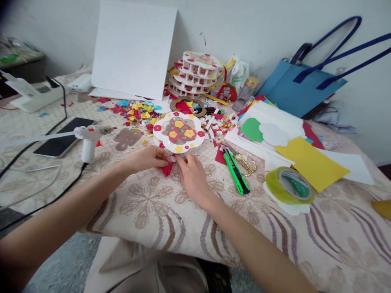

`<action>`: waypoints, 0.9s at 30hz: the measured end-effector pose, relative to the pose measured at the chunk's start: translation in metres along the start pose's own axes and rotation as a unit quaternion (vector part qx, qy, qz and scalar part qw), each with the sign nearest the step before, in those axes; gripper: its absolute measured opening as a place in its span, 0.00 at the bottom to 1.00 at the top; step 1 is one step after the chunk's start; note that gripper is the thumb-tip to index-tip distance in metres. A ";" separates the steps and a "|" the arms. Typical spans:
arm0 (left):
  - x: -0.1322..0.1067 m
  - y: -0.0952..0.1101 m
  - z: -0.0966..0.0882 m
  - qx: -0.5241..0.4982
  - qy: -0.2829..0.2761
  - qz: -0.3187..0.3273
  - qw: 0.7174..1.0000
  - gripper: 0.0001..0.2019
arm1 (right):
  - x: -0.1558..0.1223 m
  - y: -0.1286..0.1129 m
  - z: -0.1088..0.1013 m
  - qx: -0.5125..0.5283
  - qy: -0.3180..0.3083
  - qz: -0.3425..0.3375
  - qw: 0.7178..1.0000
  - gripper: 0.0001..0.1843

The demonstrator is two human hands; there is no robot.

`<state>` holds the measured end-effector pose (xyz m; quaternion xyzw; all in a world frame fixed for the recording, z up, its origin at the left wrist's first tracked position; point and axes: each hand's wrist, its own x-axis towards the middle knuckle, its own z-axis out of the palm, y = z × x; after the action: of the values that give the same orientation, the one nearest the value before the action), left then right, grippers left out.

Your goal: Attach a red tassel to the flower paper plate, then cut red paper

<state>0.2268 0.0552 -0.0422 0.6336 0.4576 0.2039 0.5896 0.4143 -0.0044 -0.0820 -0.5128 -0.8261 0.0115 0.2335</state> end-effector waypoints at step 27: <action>-0.039 0.003 0.002 0.355 0.151 0.076 0.919 0.04 | 0.008 -0.007 -0.009 -0.076 -0.083 0.004 0.994 0.25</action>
<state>0.2097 0.0224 -0.0289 0.7958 0.5341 0.1659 0.2323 0.4090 -0.0025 -0.0696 -0.5298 -0.8389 -0.0079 0.1244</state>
